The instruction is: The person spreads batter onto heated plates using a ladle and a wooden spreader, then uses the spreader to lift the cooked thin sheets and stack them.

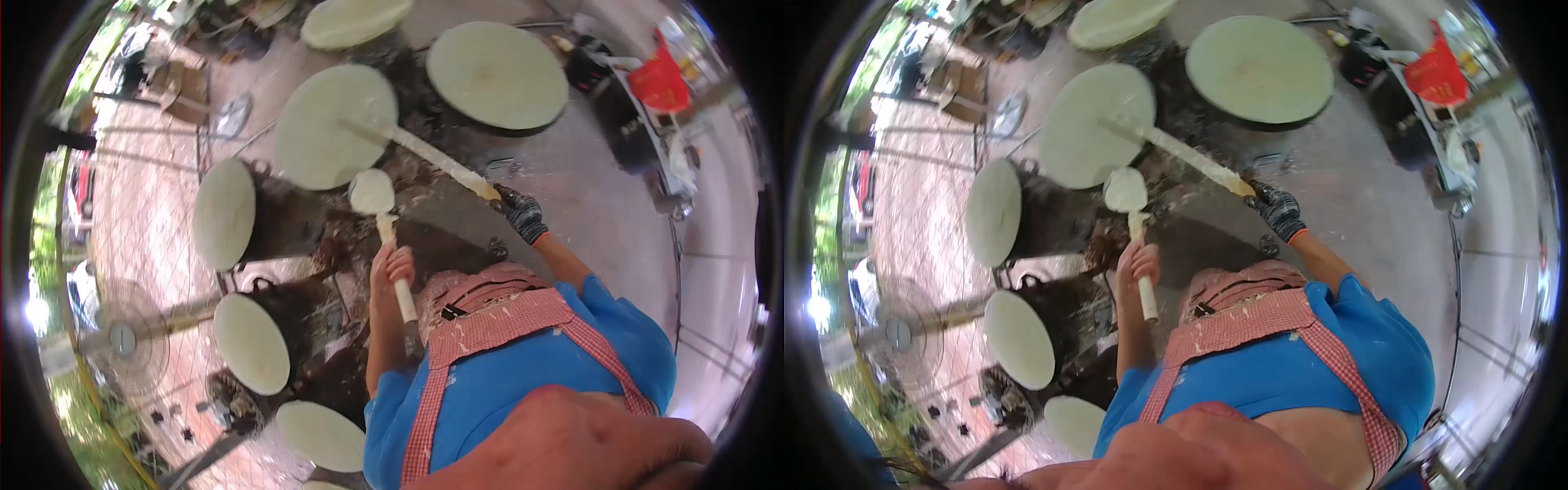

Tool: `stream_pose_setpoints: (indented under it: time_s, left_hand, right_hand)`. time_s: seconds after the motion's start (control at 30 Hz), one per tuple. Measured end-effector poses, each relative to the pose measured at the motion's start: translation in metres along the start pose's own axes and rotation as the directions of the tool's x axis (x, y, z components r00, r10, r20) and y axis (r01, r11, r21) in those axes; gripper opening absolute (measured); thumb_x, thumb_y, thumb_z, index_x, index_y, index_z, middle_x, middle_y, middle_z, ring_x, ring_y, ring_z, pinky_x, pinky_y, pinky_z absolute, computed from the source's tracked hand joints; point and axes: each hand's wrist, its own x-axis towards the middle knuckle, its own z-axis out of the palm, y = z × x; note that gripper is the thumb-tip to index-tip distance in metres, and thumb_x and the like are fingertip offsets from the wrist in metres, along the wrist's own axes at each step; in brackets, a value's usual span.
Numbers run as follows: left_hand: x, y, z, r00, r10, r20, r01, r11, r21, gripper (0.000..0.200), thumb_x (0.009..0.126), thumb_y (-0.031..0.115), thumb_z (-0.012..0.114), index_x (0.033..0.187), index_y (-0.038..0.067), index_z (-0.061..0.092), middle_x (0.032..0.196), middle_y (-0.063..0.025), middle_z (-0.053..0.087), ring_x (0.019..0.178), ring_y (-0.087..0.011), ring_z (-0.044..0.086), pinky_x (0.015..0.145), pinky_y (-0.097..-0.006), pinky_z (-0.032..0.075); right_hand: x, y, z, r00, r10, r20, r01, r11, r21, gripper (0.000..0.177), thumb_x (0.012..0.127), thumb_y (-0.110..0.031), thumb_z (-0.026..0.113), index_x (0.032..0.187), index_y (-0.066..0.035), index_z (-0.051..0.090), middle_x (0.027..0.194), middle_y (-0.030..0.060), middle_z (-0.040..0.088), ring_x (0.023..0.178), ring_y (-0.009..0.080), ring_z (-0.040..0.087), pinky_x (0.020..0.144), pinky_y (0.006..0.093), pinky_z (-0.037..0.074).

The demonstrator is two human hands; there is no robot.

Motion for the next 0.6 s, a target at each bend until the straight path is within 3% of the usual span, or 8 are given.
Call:
stream_pose_setpoints:
  time_s: [0.03,0.1,0.17,0.23,0.27,0.37,0.43,0.6]
  left_hand:
    - [0.004,-0.015,-0.002,0.991,0.102,-0.090,-0.101,0.995,0.019,0.033,0.087,0.023,0.039,0.059,0.008,0.031,0.050,0.0012,0.029,0.038,-0.0072,0.028,0.035,-0.0209,0.028]
    - [0.023,-0.034,-0.021,0.991,0.047,-0.122,-0.054,0.997,-0.057,0.031,0.088,0.022,0.038,0.062,0.006,0.034,0.051,0.0009,0.029,0.039,-0.0073,0.028,0.036,-0.0210,0.028]
    - [0.038,-0.048,-0.035,0.988,0.014,-0.155,-0.033,0.992,-0.124,0.029,0.088,0.021,0.037,0.065,0.004,0.038,0.051,0.0006,0.029,0.039,-0.0074,0.028,0.037,-0.0212,0.029]
    - [0.054,-0.067,-0.047,0.991,-0.005,-0.134,-0.023,0.978,-0.209,0.024,0.089,0.019,0.035,0.078,0.000,0.044,0.054,-0.0005,0.030,0.041,-0.0078,0.029,0.038,-0.0213,0.030]
    - [0.060,-0.071,-0.059,0.995,-0.035,-0.093,0.012,0.972,-0.235,0.023,0.089,0.018,0.035,0.090,-0.002,0.045,0.056,-0.0018,0.031,0.042,-0.0082,0.030,0.038,-0.0214,0.030]
    - [0.072,-0.087,-0.065,0.991,-0.035,-0.132,0.008,0.980,-0.199,0.022,0.088,0.017,0.035,0.090,-0.003,0.044,0.056,-0.0023,0.031,0.042,-0.0085,0.030,0.037,-0.0214,0.031]
    - [0.082,-0.095,-0.062,0.988,-0.035,-0.149,0.006,0.983,-0.186,0.022,0.088,0.016,0.035,0.091,-0.004,0.043,0.056,-0.0024,0.031,0.042,-0.0086,0.030,0.037,-0.0213,0.031]
    - [0.102,-0.100,-0.043,0.975,-0.080,-0.206,0.042,0.982,-0.186,0.019,0.087,0.014,0.036,0.079,-0.002,0.042,0.055,-0.0017,0.031,0.042,-0.0085,0.030,0.036,-0.0214,0.031]
  right_hand:
    - [-0.002,0.031,-0.016,0.999,0.021,-0.028,-0.021,1.000,-0.007,0.040,0.073,-0.041,0.057,0.102,-0.014,0.056,0.093,0.0113,0.059,0.084,0.0286,0.056,0.074,0.0363,0.044]
    - [-0.004,0.110,-0.053,0.970,0.024,-0.241,-0.068,0.982,-0.179,0.040,0.075,-0.042,0.054,0.103,-0.014,0.056,0.091,0.0120,0.060,0.082,0.0285,0.057,0.071,0.0363,0.044]
    - [-0.020,0.158,-0.110,0.896,0.270,-0.352,-0.254,0.963,0.093,0.041,0.076,-0.042,0.053,0.106,-0.014,0.054,0.086,0.0140,0.060,0.078,0.0296,0.058,0.069,0.0369,0.044]
    - [-0.038,0.163,-0.166,0.813,0.309,-0.493,-0.427,0.892,-0.144,0.041,0.077,-0.041,0.051,0.109,-0.015,0.051,0.079,0.0150,0.060,0.073,0.0309,0.058,0.064,0.0386,0.044]
    - [-0.049,0.167,-0.179,0.803,0.327,-0.498,-0.444,0.886,-0.133,0.041,0.077,-0.041,0.051,0.109,-0.015,0.051,0.079,0.0150,0.060,0.073,0.0309,0.058,0.064,0.0386,0.044]
    - [-0.068,0.176,-0.202,0.812,0.378,-0.444,-0.530,0.796,-0.292,0.041,0.078,-0.040,0.050,0.113,-0.017,0.049,0.079,0.0143,0.060,0.071,0.0304,0.058,0.062,0.0399,0.044]
    - [-0.088,0.176,-0.196,0.895,0.290,-0.339,-0.431,0.757,-0.491,0.041,0.078,-0.040,0.048,0.113,-0.019,0.049,0.081,0.0137,0.060,0.069,0.0295,0.058,0.060,0.0408,0.044]
    - [-0.116,0.184,-0.198,0.916,0.300,-0.267,-0.396,0.786,-0.475,0.044,0.077,-0.042,0.050,0.115,-0.020,0.047,0.082,0.0136,0.060,0.068,0.0291,0.058,0.060,0.0403,0.045]
